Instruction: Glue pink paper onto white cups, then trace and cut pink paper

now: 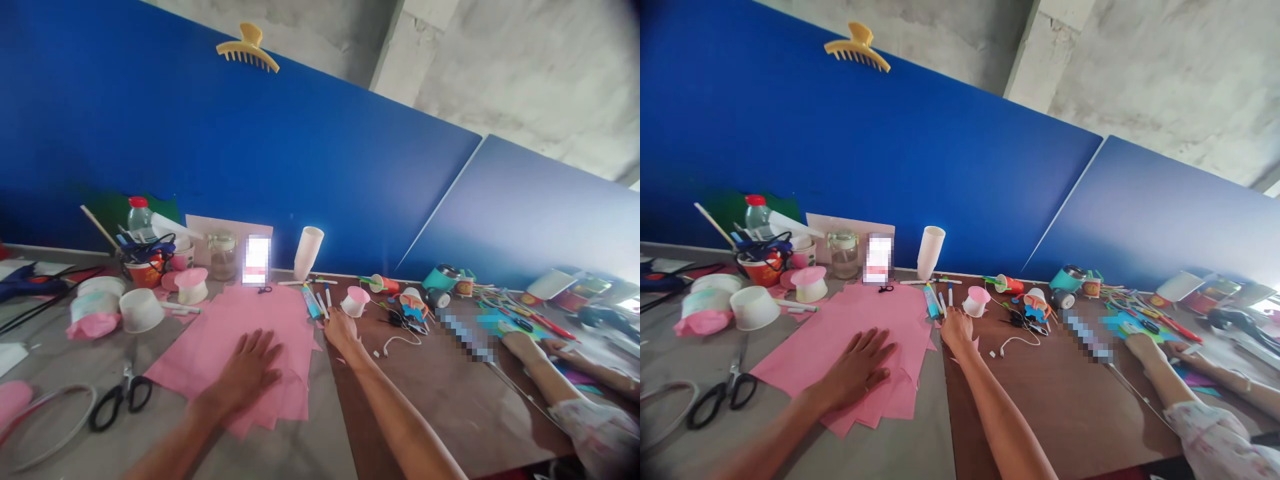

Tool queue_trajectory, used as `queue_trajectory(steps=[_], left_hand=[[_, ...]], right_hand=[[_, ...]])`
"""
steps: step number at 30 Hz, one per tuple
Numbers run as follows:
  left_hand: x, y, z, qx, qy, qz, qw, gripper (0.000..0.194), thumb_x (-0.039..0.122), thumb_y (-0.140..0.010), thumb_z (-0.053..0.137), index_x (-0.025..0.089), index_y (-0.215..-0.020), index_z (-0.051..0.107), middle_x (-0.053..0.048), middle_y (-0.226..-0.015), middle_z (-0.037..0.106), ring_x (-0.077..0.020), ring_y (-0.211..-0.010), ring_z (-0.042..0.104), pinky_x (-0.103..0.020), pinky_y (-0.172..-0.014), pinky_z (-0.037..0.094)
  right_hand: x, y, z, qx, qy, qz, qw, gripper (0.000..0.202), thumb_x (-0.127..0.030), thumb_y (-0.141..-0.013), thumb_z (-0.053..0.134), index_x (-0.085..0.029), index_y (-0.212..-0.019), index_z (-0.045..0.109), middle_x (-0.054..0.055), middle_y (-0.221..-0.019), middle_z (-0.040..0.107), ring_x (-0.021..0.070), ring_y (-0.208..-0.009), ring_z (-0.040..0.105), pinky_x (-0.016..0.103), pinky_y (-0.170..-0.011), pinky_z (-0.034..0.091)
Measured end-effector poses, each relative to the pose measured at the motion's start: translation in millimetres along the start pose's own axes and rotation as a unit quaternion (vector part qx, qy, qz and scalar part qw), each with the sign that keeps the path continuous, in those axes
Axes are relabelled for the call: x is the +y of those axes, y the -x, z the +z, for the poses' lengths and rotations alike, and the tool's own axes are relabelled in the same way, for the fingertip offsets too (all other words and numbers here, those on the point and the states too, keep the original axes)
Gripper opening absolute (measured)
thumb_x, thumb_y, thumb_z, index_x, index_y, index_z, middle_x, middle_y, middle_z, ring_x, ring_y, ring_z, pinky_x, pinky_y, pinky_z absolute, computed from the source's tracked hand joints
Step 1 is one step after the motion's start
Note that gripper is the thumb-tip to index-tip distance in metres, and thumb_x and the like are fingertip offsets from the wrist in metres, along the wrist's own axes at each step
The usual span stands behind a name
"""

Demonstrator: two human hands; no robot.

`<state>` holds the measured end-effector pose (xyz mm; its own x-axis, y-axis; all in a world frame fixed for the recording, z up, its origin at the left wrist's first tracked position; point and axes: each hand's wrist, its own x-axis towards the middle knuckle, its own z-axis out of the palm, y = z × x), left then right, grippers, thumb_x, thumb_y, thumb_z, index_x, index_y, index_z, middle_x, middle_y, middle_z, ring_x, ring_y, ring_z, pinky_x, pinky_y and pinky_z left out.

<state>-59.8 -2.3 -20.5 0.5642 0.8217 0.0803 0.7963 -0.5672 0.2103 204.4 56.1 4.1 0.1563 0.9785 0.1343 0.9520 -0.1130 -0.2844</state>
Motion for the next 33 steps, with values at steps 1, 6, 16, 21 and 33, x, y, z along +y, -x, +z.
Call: queue_trajectory(steps=[1, 6, 16, 21, 33], left_hand=[[0, 0, -0.2, 0.000, 0.000, 0.000, 1.000, 0.051, 0.048, -0.095, 0.042, 0.031, -0.142, 0.050, -0.009, -0.157, 0.037, -0.0361, -0.145, 0.031, -0.059, -0.115, 0.025], [-2, -3, 0.6, 0.057, 0.039, 0.007, 0.998, 0.049, 0.046, -0.095, 0.043, 0.024, -0.136, 0.055, -0.013, -0.151, 0.046, -0.0352, -0.140, 0.038, -0.060, -0.114, 0.028], [-4, -11, -25.5, 0.191, 0.556, -0.156, 0.794, 0.051, 0.052, -0.090, 0.048, 0.014, -0.124, 0.050, -0.005, -0.092, 0.064, -0.0132, -0.065, 0.062, -0.030, -0.066, 0.053], [-6, -5, -33.9, 0.069, 0.548, -0.115, 0.826, 0.039, 0.050, -0.086, 0.054, 0.013, -0.096, 0.063, 0.003, -0.063, 0.052, -0.0099, -0.053, 0.048, -0.024, -0.053, 0.039], [13, -3, -47.4, -0.010, 0.447, -0.062, 0.892, 0.029, 0.040, -0.089, 0.047, 0.019, -0.087, 0.066, -0.001, -0.075, 0.066, -0.0161, -0.071, 0.058, -0.025, -0.066, 0.045]], right_hand=[[1, 0, 0, 0.005, -0.013, 0.005, 1.000, 0.023, -0.012, -0.085, 0.052, -0.012, -0.104, 0.066, 0.018, -0.106, 0.071, 0.0283, -0.099, 0.067, 0.036, -0.084, 0.046], [1, 7, -5, 0.056, -0.111, 0.030, 0.992, 0.038, -0.015, -0.089, 0.038, -0.012, -0.122, 0.057, 0.016, -0.106, 0.070, 0.0254, -0.096, 0.066, 0.035, -0.080, 0.047], [-60, 90, 6, -0.128, -0.516, -0.151, 0.834, 0.024, -0.029, -0.084, 0.057, -0.023, -0.102, 0.070, -0.003, -0.065, 0.051, 0.0124, -0.055, 0.042, 0.025, -0.052, 0.032], [-62, 88, 12, -0.126, -0.643, 0.014, 0.755, 0.024, -0.042, -0.077, 0.067, -0.018, -0.080, 0.069, -0.004, -0.054, 0.045, 0.0127, -0.050, 0.038, 0.028, -0.050, 0.030], [-63, 95, 16, -0.288, -0.781, 0.004, 0.553, 0.039, -0.043, -0.069, 0.084, -0.018, -0.093, 0.067, -0.002, -0.063, 0.063, 0.0102, -0.051, 0.054, 0.022, -0.047, 0.041]])
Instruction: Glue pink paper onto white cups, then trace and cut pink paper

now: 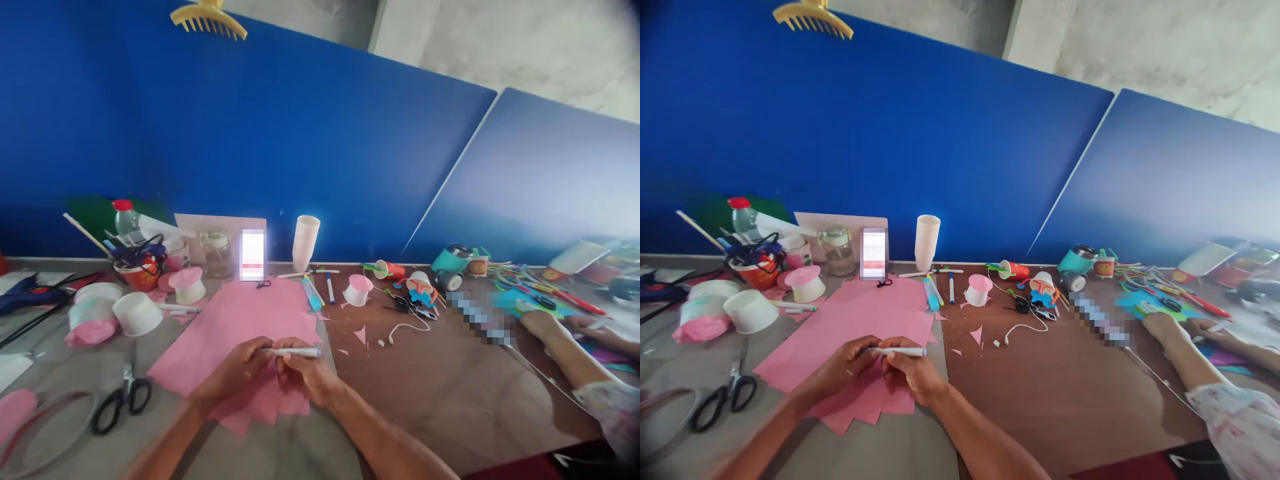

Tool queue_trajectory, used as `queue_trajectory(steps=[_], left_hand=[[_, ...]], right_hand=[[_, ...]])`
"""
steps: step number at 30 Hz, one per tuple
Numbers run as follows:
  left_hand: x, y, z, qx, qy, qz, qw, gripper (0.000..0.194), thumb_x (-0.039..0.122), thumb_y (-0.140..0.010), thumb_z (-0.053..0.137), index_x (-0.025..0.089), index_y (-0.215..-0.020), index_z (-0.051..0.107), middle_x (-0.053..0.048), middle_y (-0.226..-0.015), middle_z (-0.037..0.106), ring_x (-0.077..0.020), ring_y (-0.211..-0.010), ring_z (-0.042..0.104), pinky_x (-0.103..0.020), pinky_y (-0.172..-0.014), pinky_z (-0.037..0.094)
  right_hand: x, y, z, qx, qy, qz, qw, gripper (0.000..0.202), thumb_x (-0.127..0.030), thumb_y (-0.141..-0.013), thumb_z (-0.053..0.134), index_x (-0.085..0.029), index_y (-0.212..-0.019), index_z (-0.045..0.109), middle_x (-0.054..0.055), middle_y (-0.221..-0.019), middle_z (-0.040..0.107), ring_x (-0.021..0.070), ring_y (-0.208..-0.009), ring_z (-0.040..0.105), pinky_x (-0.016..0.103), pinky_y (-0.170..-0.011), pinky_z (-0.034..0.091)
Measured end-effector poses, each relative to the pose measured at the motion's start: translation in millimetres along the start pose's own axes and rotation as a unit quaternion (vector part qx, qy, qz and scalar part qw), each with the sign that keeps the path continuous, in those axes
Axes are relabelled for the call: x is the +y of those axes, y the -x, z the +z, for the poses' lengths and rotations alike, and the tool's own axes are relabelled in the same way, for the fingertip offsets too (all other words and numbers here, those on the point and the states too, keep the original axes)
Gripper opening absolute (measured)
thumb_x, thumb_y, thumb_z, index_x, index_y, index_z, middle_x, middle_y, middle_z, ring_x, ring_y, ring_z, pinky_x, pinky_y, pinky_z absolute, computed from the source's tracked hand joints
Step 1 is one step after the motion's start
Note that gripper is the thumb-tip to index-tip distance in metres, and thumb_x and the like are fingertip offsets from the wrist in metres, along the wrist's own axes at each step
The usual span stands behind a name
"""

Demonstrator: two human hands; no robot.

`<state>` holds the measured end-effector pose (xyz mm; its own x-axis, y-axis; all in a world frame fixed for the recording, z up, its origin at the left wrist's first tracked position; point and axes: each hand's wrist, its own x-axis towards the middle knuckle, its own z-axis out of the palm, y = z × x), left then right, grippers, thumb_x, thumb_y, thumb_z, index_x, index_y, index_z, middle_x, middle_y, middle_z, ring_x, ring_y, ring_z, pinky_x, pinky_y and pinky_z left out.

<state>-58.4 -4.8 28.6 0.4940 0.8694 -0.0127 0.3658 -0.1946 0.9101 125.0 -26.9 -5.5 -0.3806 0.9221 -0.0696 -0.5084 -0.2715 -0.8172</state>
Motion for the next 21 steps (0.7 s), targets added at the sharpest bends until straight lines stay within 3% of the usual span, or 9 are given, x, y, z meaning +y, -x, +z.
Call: queue_trajectory(steps=[6, 12, 21], left_hand=[[-6, -2, -2.1, 0.028, -0.086, 0.006, 0.996, 0.029, 0.040, -0.089, 0.047, 0.019, -0.089, 0.067, -0.001, -0.079, 0.070, -0.0170, -0.073, 0.060, -0.026, -0.069, 0.047], [-18, -3, -4.8, 0.038, -0.156, 0.059, 0.985, 0.027, 0.039, -0.092, 0.043, 0.021, -0.085, 0.063, -0.002, -0.079, 0.070, -0.0176, -0.073, 0.061, -0.027, -0.070, 0.046], [-9, 1, -8.0, -0.006, -0.125, 0.061, 0.990, 0.030, 0.037, -0.095, 0.041, 0.020, -0.079, 0.059, 0.002, -0.072, 0.063, -0.0138, -0.065, 0.054, -0.024, -0.064, 0.041]], right_hand=[[-2, -2, -4, -0.020, -0.040, -0.002, 0.999, 0.038, -0.045, -0.068, 0.083, -0.017, -0.089, 0.068, -0.001, -0.063, 0.064, 0.0106, -0.051, 0.056, 0.022, -0.046, 0.042], [-4, 4, 2, -0.016, -0.009, -0.025, 1.000, 0.033, -0.046, -0.070, 0.082, -0.019, -0.081, 0.067, -0.001, -0.064, 0.064, 0.0115, -0.055, 0.056, 0.024, -0.054, 0.043], [-8, 10, -2, -0.061, 0.077, -0.069, 0.993, 0.035, -0.052, -0.078, 0.074, -0.018, -0.076, 0.065, 0.000, -0.068, 0.063, 0.0130, -0.060, 0.055, 0.028, -0.062, 0.041]])
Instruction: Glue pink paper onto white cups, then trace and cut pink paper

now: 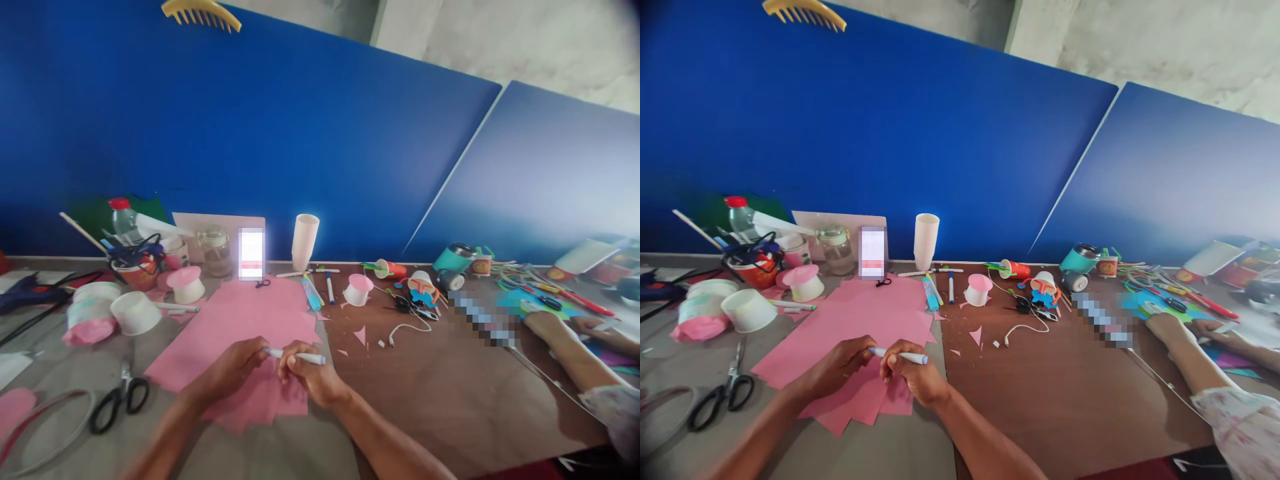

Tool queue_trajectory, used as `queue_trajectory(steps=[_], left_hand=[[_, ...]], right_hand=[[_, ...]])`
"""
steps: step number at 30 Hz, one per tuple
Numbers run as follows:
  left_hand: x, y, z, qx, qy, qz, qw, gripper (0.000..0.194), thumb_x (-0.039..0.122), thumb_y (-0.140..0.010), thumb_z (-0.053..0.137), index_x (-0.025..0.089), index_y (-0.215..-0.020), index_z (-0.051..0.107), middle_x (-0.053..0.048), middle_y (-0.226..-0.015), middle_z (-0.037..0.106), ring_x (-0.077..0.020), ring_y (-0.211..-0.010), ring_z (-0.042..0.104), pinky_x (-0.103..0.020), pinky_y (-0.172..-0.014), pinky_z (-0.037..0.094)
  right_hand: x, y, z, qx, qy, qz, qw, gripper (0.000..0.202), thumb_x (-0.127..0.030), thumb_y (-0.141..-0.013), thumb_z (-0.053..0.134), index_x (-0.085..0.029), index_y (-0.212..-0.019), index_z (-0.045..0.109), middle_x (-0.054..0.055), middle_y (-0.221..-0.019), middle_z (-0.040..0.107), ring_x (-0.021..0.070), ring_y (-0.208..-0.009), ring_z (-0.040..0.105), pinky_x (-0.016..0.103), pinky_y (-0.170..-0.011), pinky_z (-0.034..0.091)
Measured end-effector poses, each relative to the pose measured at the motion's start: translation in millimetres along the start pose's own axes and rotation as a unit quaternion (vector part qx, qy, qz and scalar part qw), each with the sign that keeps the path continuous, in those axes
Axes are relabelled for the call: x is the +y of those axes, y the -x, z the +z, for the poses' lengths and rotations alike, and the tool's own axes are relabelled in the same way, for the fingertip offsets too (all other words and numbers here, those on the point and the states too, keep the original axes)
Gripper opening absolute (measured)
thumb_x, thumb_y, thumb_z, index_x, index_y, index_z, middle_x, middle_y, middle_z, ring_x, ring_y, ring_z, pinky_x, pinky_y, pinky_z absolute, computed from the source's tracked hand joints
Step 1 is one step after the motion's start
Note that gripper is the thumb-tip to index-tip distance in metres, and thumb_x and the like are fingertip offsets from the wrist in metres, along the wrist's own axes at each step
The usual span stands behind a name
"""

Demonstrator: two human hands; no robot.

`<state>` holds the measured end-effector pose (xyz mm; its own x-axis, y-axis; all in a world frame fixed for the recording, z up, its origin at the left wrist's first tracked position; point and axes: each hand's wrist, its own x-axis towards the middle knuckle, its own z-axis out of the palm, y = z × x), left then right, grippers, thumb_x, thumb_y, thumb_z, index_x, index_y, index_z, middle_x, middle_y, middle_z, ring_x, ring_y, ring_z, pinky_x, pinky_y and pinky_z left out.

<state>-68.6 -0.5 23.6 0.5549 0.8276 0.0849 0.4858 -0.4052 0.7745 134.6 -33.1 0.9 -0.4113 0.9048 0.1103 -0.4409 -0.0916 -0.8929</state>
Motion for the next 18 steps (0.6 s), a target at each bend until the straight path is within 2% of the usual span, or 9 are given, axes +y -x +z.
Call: queue_trajectory(steps=[3, 6, 10, 13, 15, 18], left_hand=[[2, 1, 0.5, -0.026, -0.002, -0.005, 1.000, 0.034, 0.038, -0.097, 0.037, 0.019, -0.077, 0.056, 0.001, -0.069, 0.061, -0.0134, -0.064, 0.052, -0.024, -0.062, 0.039], [1, 2, 2.2, -0.043, -0.018, 0.010, 0.999, 0.034, 0.038, -0.098, 0.033, 0.019, -0.077, 0.052, 0.001, -0.070, 0.059, -0.0127, -0.065, 0.049, -0.025, -0.063, 0.039], [-1, 2, 3.0, -0.052, -0.024, 0.037, 0.998, 0.033, 0.039, -0.099, 0.030, 0.020, -0.078, 0.047, 0.003, -0.070, 0.054, -0.0111, -0.064, 0.047, -0.024, -0.063, 0.038], [0, 2, 2.4, -0.077, -0.018, 0.047, 0.996, 0.033, 0.041, -0.100, 0.031, 0.020, -0.077, 0.044, 0.004, -0.066, 0.049, -0.0104, -0.060, 0.043, -0.023, -0.059, 0.035], [0, 2, 3.3, -0.071, -0.041, 0.049, 0.995, 0.032, 0.040, -0.100, 0.032, 0.021, -0.078, 0.044, 0.004, -0.066, 0.049, -0.0111, -0.059, 0.043, -0.024, -0.058, 0.034], [-1, 1, 9.0, -0.017, -0.125, 0.056, 0.990, 0.027, 0.033, -0.100, 0.032, 0.021, -0.084, 0.049, 0.001, -0.073, 0.057, -0.0134, -0.063, 0.050, -0.026, -0.060, 0.036]], right_hand=[[-8, 2, -1, -0.024, 0.023, 0.000, 0.999, 0.036, -0.053, -0.080, 0.072, -0.018, -0.075, 0.064, -0.001, -0.066, 0.061, 0.0124, -0.058, 0.053, 0.027, -0.060, 0.040], [-17, 3, -5, -0.066, 0.110, -0.008, 0.992, 0.036, -0.051, -0.087, 0.065, -0.017, -0.074, 0.064, 0.000, -0.067, 0.060, 0.0124, -0.060, 0.052, 0.027, -0.061, 0.040], [-21, 3, -12, -0.087, 0.074, 0.003, 0.993, 0.037, -0.054, -0.084, 0.067, -0.020, -0.073, 0.057, -0.002, -0.065, 0.056, 0.0129, -0.059, 0.049, 0.027, -0.058, 0.038], [-20, 5, -17, -0.101, 0.109, 0.007, 0.989, 0.035, -0.052, -0.087, 0.066, -0.020, -0.073, 0.059, 0.000, -0.067, 0.056, 0.0146, -0.063, 0.049, 0.029, -0.061, 0.039], [-19, 5, -18, -0.098, 0.118, 0.007, 0.988, 0.032, -0.049, -0.088, 0.065, -0.019, -0.075, 0.061, 0.001, -0.069, 0.057, 0.0152, -0.065, 0.051, 0.029, -0.063, 0.039], [-13, 2, -14, -0.041, 0.039, 0.027, 0.998, 0.033, -0.050, -0.084, 0.070, -0.020, -0.074, 0.060, 0.000, -0.067, 0.058, 0.0139, -0.062, 0.050, 0.027, -0.059, 0.037]])
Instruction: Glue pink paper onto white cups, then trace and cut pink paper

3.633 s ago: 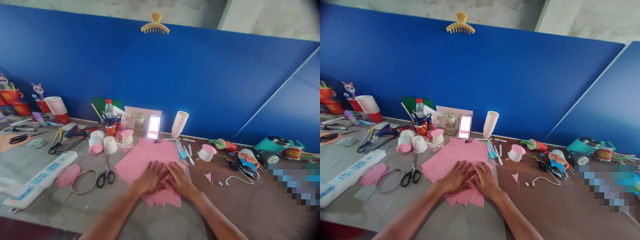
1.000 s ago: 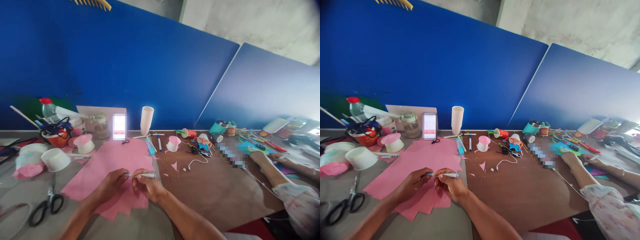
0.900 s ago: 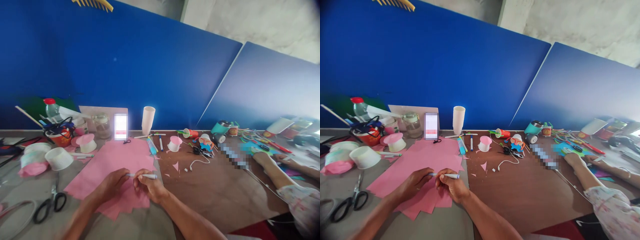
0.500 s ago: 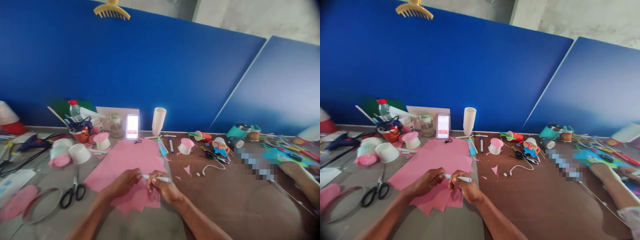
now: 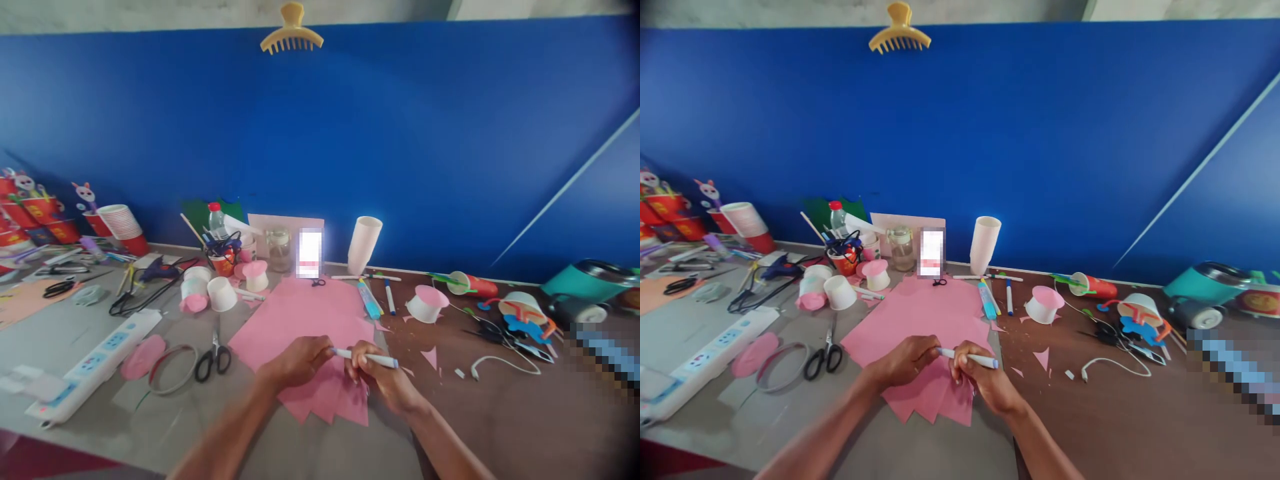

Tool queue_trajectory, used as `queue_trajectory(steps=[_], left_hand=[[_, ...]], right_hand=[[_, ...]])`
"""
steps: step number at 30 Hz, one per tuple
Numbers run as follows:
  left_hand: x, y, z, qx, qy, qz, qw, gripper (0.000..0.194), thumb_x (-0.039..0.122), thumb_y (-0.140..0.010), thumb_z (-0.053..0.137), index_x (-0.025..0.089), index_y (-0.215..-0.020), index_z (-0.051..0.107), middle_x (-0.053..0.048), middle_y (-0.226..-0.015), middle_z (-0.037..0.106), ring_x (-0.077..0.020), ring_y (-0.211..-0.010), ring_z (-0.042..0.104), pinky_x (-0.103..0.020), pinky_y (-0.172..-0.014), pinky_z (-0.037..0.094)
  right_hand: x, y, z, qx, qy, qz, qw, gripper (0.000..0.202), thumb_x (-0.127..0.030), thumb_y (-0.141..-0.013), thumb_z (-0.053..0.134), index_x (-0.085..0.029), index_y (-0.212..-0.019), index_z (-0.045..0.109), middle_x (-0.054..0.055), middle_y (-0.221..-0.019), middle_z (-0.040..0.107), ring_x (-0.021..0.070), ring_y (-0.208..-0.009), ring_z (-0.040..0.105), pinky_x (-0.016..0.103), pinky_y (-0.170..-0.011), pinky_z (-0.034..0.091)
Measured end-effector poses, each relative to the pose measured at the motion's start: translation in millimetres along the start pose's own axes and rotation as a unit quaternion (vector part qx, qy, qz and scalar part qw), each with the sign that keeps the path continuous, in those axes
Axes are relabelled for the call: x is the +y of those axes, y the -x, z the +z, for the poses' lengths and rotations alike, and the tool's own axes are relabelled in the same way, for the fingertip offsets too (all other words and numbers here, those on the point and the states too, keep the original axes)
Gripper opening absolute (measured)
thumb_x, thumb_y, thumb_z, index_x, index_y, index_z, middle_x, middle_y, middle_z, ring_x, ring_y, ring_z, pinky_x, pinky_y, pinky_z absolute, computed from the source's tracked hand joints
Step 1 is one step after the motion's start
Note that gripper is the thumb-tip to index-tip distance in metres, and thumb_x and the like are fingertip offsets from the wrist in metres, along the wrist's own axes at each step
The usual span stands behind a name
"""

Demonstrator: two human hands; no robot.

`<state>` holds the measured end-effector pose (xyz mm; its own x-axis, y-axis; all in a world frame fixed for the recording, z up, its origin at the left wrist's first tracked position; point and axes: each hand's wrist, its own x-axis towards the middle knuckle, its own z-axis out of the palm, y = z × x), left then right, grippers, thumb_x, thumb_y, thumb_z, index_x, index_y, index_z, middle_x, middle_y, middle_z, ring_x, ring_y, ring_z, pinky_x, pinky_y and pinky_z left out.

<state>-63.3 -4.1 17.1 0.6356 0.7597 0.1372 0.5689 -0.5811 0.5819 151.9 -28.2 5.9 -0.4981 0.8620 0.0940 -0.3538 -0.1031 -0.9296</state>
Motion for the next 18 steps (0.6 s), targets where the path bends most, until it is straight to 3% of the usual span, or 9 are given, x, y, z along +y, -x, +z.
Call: queue_trajectory(steps=[4, 8, 12, 18], left_hand=[[-5, -4, 12.3, 0.083, -0.160, 0.075, 0.981, 0.016, 0.027, -0.099, 0.040, 0.019, -0.100, 0.054, -0.005, -0.090, 0.066, -0.0189, -0.079, 0.061, -0.031, -0.070, 0.042], [-12, -4, 17.4, 0.126, -0.247, 0.116, 0.954, 0.017, 0.024, -0.100, 0.040, 0.019, -0.092, 0.054, -0.002, -0.076, 0.065, -0.0173, -0.069, 0.060, -0.035, -0.075, 0.041], [-14, -2, 15.9, 0.114, -0.256, 0.127, 0.952, 0.015, 0.026, -0.099, 0.042, 0.019, -0.092, 0.053, -0.002, -0.076, 0.066, -0.0154, -0.063, 0.058, -0.037, -0.081, 0.040], [-6, -2, 11.2, 0.062, -0.177, 0.094, 0.978, 0.013, 0.024, -0.098, 0.043, 0.019, -0.093, 0.054, -0.002, -0.079, 0.069, -0.0157, -0.067, 0.060, -0.034, -0.077, 0.040]], right_hand=[[11, -6, 10, 0.063, -0.146, 0.040, 0.986, 0.037, -0.050, -0.076, 0.077, -0.021, -0.073, 0.056, -0.002, -0.063, 0.057, 0.0122, -0.059, 0.049, 0.024, -0.057, 0.036], [15, -8, 16, 0.067, -0.192, 0.052, 0.978, 0.038, -0.052, -0.075, 0.077, -0.020, -0.074, 0.057, -0.003, -0.061, 0.056, 0.0115, -0.056, 0.048, 0.024, -0.058, 0.036], [11, -6, 14, 0.052, -0.160, 0.052, 0.984, 0.040, -0.054, -0.075, 0.077, -0.020, -0.073, 0.056, -0.002, -0.059, 0.057, 0.0120, -0.056, 0.048, 0.024, -0.057, 0.034], [6, -2, 4, 0.010, -0.081, 0.026, 0.996, 0.042, -0.056, -0.078, 0.073, -0.020, -0.070, 0.053, -0.001, -0.062, 0.057, 0.0135, -0.062, 0.047, 0.025, -0.059, 0.032]])
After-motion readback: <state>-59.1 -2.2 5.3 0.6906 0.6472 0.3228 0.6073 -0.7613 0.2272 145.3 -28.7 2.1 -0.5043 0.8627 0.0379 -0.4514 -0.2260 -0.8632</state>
